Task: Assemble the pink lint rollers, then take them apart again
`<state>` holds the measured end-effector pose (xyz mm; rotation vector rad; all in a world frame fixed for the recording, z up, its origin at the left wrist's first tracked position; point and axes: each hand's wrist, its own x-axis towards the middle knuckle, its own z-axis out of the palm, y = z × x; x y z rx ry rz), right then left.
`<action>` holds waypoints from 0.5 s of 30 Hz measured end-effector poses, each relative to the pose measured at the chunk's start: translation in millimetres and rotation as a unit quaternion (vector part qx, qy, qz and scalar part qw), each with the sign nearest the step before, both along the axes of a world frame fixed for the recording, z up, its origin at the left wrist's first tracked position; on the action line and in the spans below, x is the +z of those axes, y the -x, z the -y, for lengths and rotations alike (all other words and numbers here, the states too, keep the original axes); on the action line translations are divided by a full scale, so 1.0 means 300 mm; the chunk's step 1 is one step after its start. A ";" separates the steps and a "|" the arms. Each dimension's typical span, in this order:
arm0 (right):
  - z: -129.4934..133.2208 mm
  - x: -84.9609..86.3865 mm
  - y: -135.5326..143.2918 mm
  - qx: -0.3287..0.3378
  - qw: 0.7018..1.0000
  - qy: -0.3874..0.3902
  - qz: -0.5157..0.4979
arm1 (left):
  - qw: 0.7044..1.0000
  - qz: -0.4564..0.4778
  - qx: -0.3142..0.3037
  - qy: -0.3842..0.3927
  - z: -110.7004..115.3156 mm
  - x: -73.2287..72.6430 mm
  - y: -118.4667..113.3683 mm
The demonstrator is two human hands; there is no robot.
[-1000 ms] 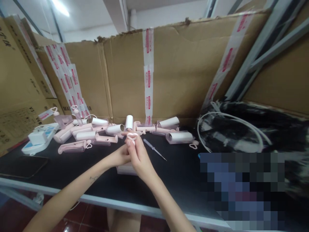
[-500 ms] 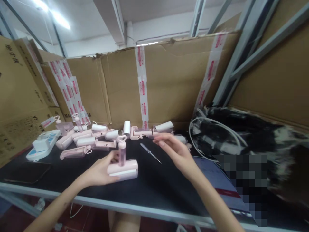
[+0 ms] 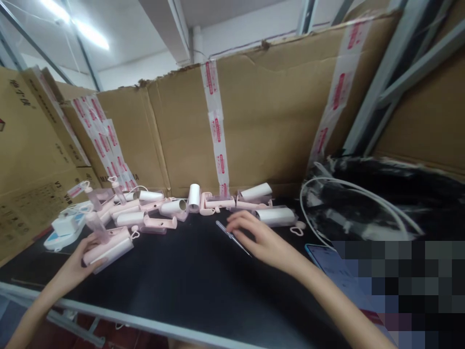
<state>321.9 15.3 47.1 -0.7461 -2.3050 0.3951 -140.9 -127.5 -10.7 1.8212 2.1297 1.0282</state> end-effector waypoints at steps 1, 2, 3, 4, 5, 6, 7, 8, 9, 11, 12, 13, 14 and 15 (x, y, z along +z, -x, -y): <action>-0.035 0.026 0.037 0.010 0.999 -0.019 0.025 | 1.000 -0.021 -0.001 -0.014 -0.021 -0.016 0.015; -0.074 0.050 0.079 0.013 0.998 -0.036 0.048 | 0.999 -0.044 -0.001 -0.031 -0.044 -0.030 0.026; -0.114 0.069 0.127 0.000 0.996 -0.047 0.073 | 0.996 -0.067 0.001 -0.052 -0.066 -0.042 0.033; -0.156 0.082 0.179 -0.018 0.991 -0.050 0.119 | 0.994 -0.086 0.005 -0.073 -0.088 -0.053 0.037; -0.197 0.086 0.232 -0.037 0.983 -0.043 0.173 | 0.991 -0.101 0.005 -0.090 -0.107 -0.062 0.039; -0.236 0.082 0.286 -0.045 0.980 -0.036 0.192 | 0.988 -0.113 0.004 -0.103 -0.123 -0.069 0.039; -0.273 0.071 0.337 -0.052 0.978 -0.033 0.201 | 0.985 -0.127 0.005 -0.113 -0.136 -0.073 0.035; -0.306 0.053 0.384 -0.060 0.975 -0.030 0.210 | 0.982 -0.145 0.009 -0.123 -0.143 -0.073 0.029; -0.335 0.031 0.426 -0.069 0.974 -0.027 0.216 | 0.977 -0.165 0.022 -0.136 -0.147 -0.069 0.019; -0.382 -0.017 0.486 -0.093 0.970 -0.015 0.226 | 0.958 -0.207 0.068 -0.186 -0.143 -0.052 -0.014; -0.399 -0.039 0.505 -0.105 0.968 -0.008 0.228 | 0.946 -0.224 0.090 -0.219 -0.136 -0.039 -0.038; -0.414 -0.056 0.516 -0.112 0.968 -0.002 0.227 | 0.933 -0.237 0.102 -0.252 -0.129 -0.026 -0.067; -0.425 -0.069 0.521 -0.116 0.968 0.002 0.222 | 0.922 -0.246 0.100 -0.281 -0.122 -0.012 -0.101; -0.433 -0.075 0.518 -0.114 0.970 0.003 0.214 | 0.915 -0.251 0.085 -0.305 -0.117 0.001 -0.138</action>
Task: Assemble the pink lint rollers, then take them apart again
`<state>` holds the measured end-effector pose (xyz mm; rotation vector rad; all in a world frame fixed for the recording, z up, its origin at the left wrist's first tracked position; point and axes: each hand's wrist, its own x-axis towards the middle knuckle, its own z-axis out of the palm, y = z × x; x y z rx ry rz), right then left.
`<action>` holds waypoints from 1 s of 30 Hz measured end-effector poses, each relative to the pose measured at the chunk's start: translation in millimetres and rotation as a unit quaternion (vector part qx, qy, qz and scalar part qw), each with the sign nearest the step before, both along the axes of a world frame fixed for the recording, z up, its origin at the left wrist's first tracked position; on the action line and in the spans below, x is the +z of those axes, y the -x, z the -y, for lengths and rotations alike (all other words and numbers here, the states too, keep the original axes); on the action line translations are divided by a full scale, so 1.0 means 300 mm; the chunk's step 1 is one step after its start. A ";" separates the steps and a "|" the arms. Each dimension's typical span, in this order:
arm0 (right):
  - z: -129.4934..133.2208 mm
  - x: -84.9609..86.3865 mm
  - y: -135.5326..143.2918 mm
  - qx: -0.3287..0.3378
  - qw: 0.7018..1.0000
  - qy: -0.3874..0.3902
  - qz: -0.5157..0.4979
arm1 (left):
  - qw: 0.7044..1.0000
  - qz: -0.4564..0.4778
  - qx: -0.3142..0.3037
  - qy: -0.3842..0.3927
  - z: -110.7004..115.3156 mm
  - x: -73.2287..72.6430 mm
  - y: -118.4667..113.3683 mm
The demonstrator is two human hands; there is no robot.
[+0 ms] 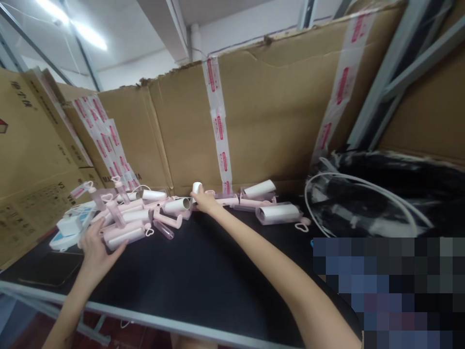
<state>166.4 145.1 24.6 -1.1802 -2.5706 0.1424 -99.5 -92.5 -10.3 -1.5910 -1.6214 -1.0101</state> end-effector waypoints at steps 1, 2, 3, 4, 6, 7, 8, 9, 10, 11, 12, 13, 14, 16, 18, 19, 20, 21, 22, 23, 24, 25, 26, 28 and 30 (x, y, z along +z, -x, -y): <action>-0.004 0.000 -0.008 0.006 1.000 -0.002 -0.011 | 1.000 -0.011 -0.028 -0.007 0.003 0.012 -0.040; -0.004 0.004 -0.021 0.014 1.000 -0.006 -0.024 | 0.998 -0.018 -0.063 -0.002 0.004 0.022 -0.081; 0.001 0.014 -0.040 0.025 0.999 -0.011 -0.039 | 0.995 -0.018 -0.099 0.013 0.000 0.030 -0.122; 0.012 0.027 -0.064 0.035 0.998 -0.017 -0.054 | 0.990 -0.012 -0.136 0.040 -0.007 0.036 -0.162; 0.054 0.058 -0.130 0.053 0.995 -0.030 -0.079 | 0.974 0.011 -0.200 0.106 -0.033 0.043 -0.234; 0.085 0.075 -0.172 0.068 0.993 -0.033 -0.089 | 0.964 0.024 -0.226 0.135 -0.051 0.044 -0.266; 0.122 0.091 -0.217 0.085 0.991 -0.032 -0.094 | 0.954 0.039 -0.251 0.158 -0.072 0.044 -0.296; 0.163 0.107 -0.264 0.110 0.989 -0.026 -0.094 | 0.944 0.057 -0.275 0.175 -0.094 0.043 -0.324; 0.207 0.121 -0.311 0.160 0.982 -0.004 -0.098 | 0.932 0.077 -0.300 0.188 -0.117 0.041 -0.350; 0.251 0.133 -0.354 0.194 0.977 0.025 -0.085 | 0.919 0.098 -0.326 0.198 -0.141 0.037 -0.375; 0.292 0.143 -0.392 0.215 0.973 0.058 -0.068 | 0.906 0.116 -0.351 0.207 -0.164 0.032 -0.399; 0.329 0.149 -0.421 0.231 0.967 0.098 -0.051 | 0.894 0.126 -0.371 0.216 -0.186 0.025 -0.423; 0.361 0.152 -0.440 0.240 0.961 0.134 -0.036 | 0.885 0.126 -0.387 0.225 -0.205 0.016 -0.445; 0.405 0.145 -0.448 0.247 0.951 0.183 -0.034 | 0.869 0.116 -0.411 0.251 -0.236 -0.008 -0.486; 0.426 0.121 -0.421 0.225 0.956 0.174 -0.068 | 0.849 0.124 -0.426 0.286 -0.252 -0.034 -0.516; 0.431 0.104 -0.399 0.203 0.964 0.148 -0.084 | 0.840 0.135 -0.431 0.302 -0.255 -0.045 -0.526; 0.435 0.085 -0.376 0.179 0.973 0.112 -0.089 | 0.833 0.146 -0.432 0.314 -0.255 -0.053 -0.533; 0.438 0.067 -0.354 0.158 0.981 0.073 -0.081 | 0.829 0.154 -0.430 0.322 -0.253 -0.059 -0.537; 0.440 0.050 -0.334 0.146 0.987 0.037 -0.062 | 0.829 0.157 -0.427 0.326 -0.251 -0.061 -0.539; 0.442 0.036 -0.320 0.145 0.989 0.010 -0.037 | 0.829 0.156 -0.424 0.329 -0.248 -0.059 -0.538; 0.445 0.026 -0.311 0.152 0.988 -0.005 -0.015 | 0.830 0.154 -0.422 0.331 -0.246 -0.056 -0.537; 0.447 0.019 -0.307 0.162 0.987 -0.009 -0.002 | 0.830 0.150 -0.422 0.332 -0.245 -0.051 -0.534; 0.449 0.017 -0.308 0.174 0.985 -0.003 0.002 | 0.829 0.142 -0.425 0.335 -0.245 -0.045 -0.531; 0.448 0.020 -0.319 0.196 0.980 0.021 -0.007 | 0.825 0.122 -0.437 0.338 -0.246 -0.035 -0.525; 0.439 0.025 -0.330 0.209 0.976 0.045 -0.031 | 0.825 0.108 -0.443 0.335 -0.248 -0.027 -0.518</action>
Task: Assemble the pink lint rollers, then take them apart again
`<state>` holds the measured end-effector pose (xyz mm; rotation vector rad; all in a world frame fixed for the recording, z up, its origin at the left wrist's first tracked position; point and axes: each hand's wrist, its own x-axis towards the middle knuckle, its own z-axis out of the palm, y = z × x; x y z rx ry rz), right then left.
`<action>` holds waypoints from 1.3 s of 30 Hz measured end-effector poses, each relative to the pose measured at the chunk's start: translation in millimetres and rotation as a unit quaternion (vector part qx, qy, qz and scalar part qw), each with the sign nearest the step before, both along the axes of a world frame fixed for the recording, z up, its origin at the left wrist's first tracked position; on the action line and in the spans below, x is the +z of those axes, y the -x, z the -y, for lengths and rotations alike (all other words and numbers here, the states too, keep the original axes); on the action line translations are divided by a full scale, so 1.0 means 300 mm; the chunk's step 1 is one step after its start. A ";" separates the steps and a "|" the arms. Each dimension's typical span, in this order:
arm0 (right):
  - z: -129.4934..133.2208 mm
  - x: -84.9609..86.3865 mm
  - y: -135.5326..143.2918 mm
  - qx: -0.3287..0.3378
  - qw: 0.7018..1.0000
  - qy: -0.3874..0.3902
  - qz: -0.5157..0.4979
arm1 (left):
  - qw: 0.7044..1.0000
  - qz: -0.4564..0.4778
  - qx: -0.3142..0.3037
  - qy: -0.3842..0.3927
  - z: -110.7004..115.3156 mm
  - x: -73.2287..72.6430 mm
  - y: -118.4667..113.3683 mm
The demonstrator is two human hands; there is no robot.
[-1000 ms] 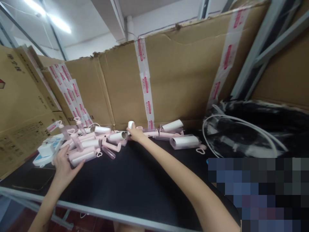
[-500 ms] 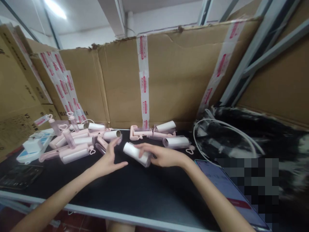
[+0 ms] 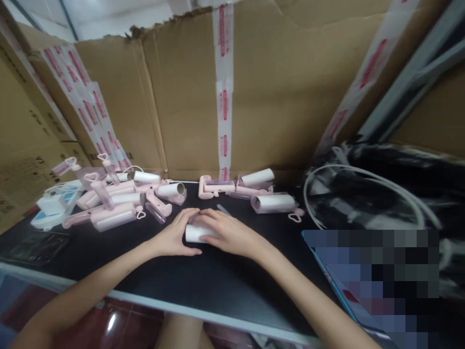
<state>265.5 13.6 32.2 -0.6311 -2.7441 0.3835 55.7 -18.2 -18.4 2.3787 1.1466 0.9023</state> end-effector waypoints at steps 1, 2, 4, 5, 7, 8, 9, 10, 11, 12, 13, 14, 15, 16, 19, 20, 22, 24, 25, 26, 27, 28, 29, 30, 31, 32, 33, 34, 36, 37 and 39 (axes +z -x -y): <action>-0.008 0.001 -0.004 0.006 1.000 0.013 -0.009 | 1.000 -0.003 0.001 -0.005 0.000 0.004 0.004; -0.018 -0.001 -0.005 0.011 1.000 0.024 -0.015 | 1.000 -0.006 0.007 -0.009 -0.001 0.007 0.008; -0.038 -0.010 -0.001 0.021 0.999 0.042 -0.015 | 1.000 -0.017 0.017 -0.006 0.000 0.016 0.017; -0.046 -0.017 0.004 0.025 0.999 0.043 -0.008 | 0.999 -0.023 0.022 0.001 0.001 0.020 0.021; -0.057 -0.028 0.011 0.025 0.999 0.020 0.005 | 0.999 -0.028 0.034 0.018 0.005 0.027 0.027; -0.059 -0.030 0.012 0.020 1.000 0.000 0.003 | 0.999 -0.026 0.039 0.028 0.007 0.029 0.030; -0.059 -0.029 0.009 0.012 1.000 -0.020 -0.007 | 0.998 -0.021 0.043 0.037 0.009 0.028 0.032; -0.058 -0.023 0.004 -0.001 0.999 -0.034 -0.028 | 0.998 -0.012 0.046 0.047 0.009 0.026 0.035; -0.055 -0.014 -0.005 -0.017 0.997 -0.040 -0.063 | 0.997 -0.001 0.047 0.057 0.007 0.022 0.039; -0.051 -0.001 -0.016 -0.037 0.993 -0.036 -0.104 | 0.997 0.012 0.049 0.063 0.003 0.018 0.043; -0.045 0.013 -0.027 -0.061 0.987 -0.024 -0.149 | 0.997 0.023 0.052 0.060 -0.001 0.015 0.047; -0.037 0.029 -0.038 -0.084 0.978 -0.008 -0.191 | 0.997 0.031 0.055 0.048 -0.005 0.013 0.052; -0.025 0.044 -0.046 -0.101 0.970 0.010 -0.221 | 0.997 0.039 0.056 0.030 -0.008 0.014 0.056; -0.012 0.058 -0.051 -0.110 0.966 0.031 -0.232 | 0.998 0.047 0.049 0.013 -0.009 0.016 0.059; 0.041 0.087 -0.043 -0.070 0.977 0.119 -0.163 | 0.995 0.100 -0.016 0.005 0.007 0.030 0.054; 0.058 0.093 -0.037 -0.043 0.980 0.151 -0.120 | 0.991 0.126 -0.043 0.017 0.019 0.033 0.046; 0.081 0.100 -0.030 0.011 0.980 0.193 -0.049 | 0.980 0.174 -0.081 0.051 0.049 0.032 0.021; 0.074 0.105 -0.036 0.050 0.978 0.199 -0.024 | 0.970 0.200 -0.098 0.098 0.077 0.021 -0.008; 0.059 0.107 -0.040 0.056 0.979 0.192 -0.037 | 0.965 0.205 -0.103 0.125 0.089 0.013 -0.021; 0.035 0.106 -0.043 0.047 0.981 0.177 -0.065 | 0.961 0.205 -0.107 0.152 0.097 0.006 -0.032; 0.005 0.104 -0.041 0.027 0.983 0.154 -0.096 | 0.958 0.202 -0.108 0.174 0.103 -0.001 -0.040; -0.030 0.098 -0.032 0.001 0.985 0.122 -0.119 | 0.956 0.198 -0.105 0.191 0.106 -0.006 -0.044; -0.068 0.090 -0.016 -0.024 0.989 0.080 -0.126 | 0.955 0.192 -0.098 0.203 0.106 -0.009 -0.044; -0.105 0.080 0.009 -0.036 0.993 0.035 -0.103 | 0.956 0.185 -0.089 0.209 0.104 -0.009 -0.042; -0.140 0.068 0.039 -0.028 0.998 -0.009 -0.056 | 0.957 0.177 -0.081 0.214 0.102 -0.007 -0.037; -0.171 0.056 0.073 -0.007 0.999 -0.038 -0.001 | 0.958 0.170 -0.074 0.218 0.099 -0.004 -0.031; -0.197 0.046 0.108 0.020 0.997 -0.054 0.053 | 0.958 0.164 -0.072 0.222 0.096 0.000 -0.025; -0.217 0.039 0.141 0.042 0.993 -0.061 0.097 | 0.959 0.160 -0.072 0.225 0.093 0.004 -0.019; -0.240 0.038 0.189 0.074 0.984 -0.060 0.148 | 0.959 0.154 -0.071 0.226 0.091 0.012 -0.011; -0.242 0.044 0.201 0.082 0.983 -0.056 0.152 | 0.960 0.155 -0.068 0.224 0.091 0.015 -0.009; -0.228 0.070 0.198 0.086 0.988 -0.034 0.122 | 0.960 0.161 -0.065 0.222 0.090 0.018 -0.008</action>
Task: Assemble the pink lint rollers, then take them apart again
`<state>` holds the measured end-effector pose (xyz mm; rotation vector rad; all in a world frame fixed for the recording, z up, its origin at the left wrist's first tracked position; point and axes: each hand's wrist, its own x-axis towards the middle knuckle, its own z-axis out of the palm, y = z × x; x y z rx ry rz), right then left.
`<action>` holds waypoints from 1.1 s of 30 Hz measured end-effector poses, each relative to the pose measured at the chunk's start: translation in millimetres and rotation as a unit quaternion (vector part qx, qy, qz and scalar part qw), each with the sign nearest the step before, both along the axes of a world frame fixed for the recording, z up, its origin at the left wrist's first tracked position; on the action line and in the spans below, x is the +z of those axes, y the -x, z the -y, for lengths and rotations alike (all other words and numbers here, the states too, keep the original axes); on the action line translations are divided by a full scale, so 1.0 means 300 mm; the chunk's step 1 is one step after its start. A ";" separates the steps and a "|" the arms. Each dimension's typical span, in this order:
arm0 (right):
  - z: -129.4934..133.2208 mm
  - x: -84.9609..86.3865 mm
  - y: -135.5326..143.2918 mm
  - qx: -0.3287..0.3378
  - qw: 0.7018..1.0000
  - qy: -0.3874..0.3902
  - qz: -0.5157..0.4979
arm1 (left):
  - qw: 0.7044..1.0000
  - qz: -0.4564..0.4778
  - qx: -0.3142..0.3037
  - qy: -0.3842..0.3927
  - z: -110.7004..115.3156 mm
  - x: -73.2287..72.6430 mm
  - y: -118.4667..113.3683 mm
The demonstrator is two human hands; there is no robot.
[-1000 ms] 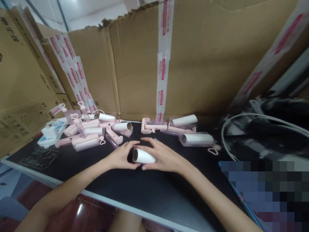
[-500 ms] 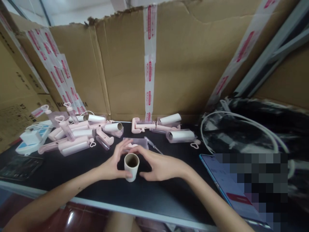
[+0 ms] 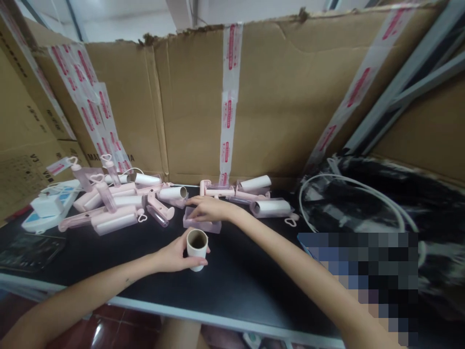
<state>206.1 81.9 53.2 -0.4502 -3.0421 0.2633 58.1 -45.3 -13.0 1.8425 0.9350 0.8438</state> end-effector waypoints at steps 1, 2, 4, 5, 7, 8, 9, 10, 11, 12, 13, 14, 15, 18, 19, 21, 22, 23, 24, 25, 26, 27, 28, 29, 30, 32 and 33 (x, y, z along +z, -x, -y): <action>0.017 0.016 -0.013 -0.010 0.999 0.020 -0.031 | 1.000 0.005 0.001 -0.001 0.000 0.000 0.000; 0.041 0.032 -0.032 -0.028 0.996 0.043 -0.070 | 1.000 0.011 0.002 -0.003 -0.001 -0.001 -0.001; 0.108 0.058 -0.078 -0.067 0.982 0.085 -0.152 | 1.000 0.015 0.002 -0.003 -0.004 -0.004 -0.001; 0.148 0.065 -0.101 -0.075 0.976 0.101 -0.180 | 1.000 0.015 0.004 -0.003 -0.005 -0.006 0.000; 0.232 0.064 -0.139 -0.066 0.973 0.111 -0.193 | 1.000 0.011 0.004 -0.009 -0.008 -0.011 0.001; 0.271 0.057 -0.153 -0.061 0.975 0.100 -0.190 | 1.000 0.012 0.004 -0.017 -0.010 -0.013 0.002; 0.306 0.045 -0.164 -0.058 0.977 0.080 -0.188 | 1.000 0.014 0.002 -0.027 -0.011 -0.016 0.002; 0.335 0.030 -0.171 -0.056 0.979 0.052 -0.190 | 0.999 0.017 -0.001 -0.036 -0.012 -0.019 0.002; 0.357 0.013 -0.175 -0.056 0.978 0.020 -0.199 | 0.999 0.019 -0.003 -0.041 -0.012 -0.021 0.002; 0.374 -0.004 -0.178 -0.058 0.976 -0.012 -0.211 | 0.999 0.022 -0.005 -0.042 -0.013 -0.023 0.001; 0.386 -0.020 -0.178 -0.060 0.972 -0.041 -0.223 | 0.999 0.025 -0.005 -0.040 -0.013 -0.025 0.000; 0.394 -0.031 -0.176 -0.064 0.968 -0.065 -0.232 | 0.999 0.028 -0.006 -0.038 -0.013 -0.027 -0.002; 0.399 -0.038 -0.172 -0.069 0.965 -0.083 -0.239 | 0.999 0.029 -0.006 -0.036 -0.012 -0.027 -0.004; 0.411 -0.032 -0.153 -0.080 0.965 -0.087 -0.235 | 0.999 0.025 -0.008 -0.032 -0.008 -0.019 -0.007; 0.413 -0.024 -0.145 -0.080 0.968 -0.077 -0.227 | 0.999 0.021 -0.009 -0.034 -0.006 -0.013 -0.004; 0.416 -0.007 -0.132 -0.088 0.973 -0.047 -0.207 | 0.998 -0.003 -0.006 -0.058 -0.003 0.007 0.009; 0.415 -0.001 -0.128 -0.097 0.975 -0.027 -0.196 | 0.997 -0.024 0.002 -0.076 -0.003 0.018 0.020; 0.412 0.003 -0.129 -0.109 0.976 -0.004 -0.190 | 0.994 -0.052 0.017 -0.090 -0.003 0.030 0.032; 0.408 0.004 -0.133 -0.123 0.973 0.021 -0.195 | 0.992 -0.080 0.037 -0.093 -0.005 0.042 0.044; 0.403 0.003 -0.141 -0.134 0.966 0.042 -0.216 | 0.990 -0.098 0.058 -0.081 -0.008 0.052 0.054; 0.398 0.001 -0.152 -0.143 0.956 0.051 -0.251 | 0.991 -0.097 0.076 -0.049 -0.011 0.060 0.062; 0.394 -0.002 -0.163 -0.147 0.943 0.046 -0.295 | 0.994 -0.074 0.082 0.005 -0.013 0.068 0.064; 0.391 -0.004 -0.173 -0.145 0.930 0.025 -0.336 | 0.994 -0.029 0.066 0.078 -0.015 0.074 0.062; 0.392 -0.006 -0.180 -0.132 0.923 -0.006 -0.362 | 0.986 0.037 0.034 0.158 -0.015 0.079 0.056; 0.395 -0.007 -0.184 -0.108 0.924 -0.041 -0.365 | 0.965 0.114 -0.009 0.236 -0.014 0.084 0.046; 0.404 -0.003 -0.180 -0.037 0.948 -0.094 -0.303 | 0.899 0.254 -0.087 0.346 -0.009 0.090 0.022; 0.408 0.002 -0.174 0.000 0.961 -0.101 -0.256 | 0.873 0.303 -0.101 0.368 -0.006 0.091 0.011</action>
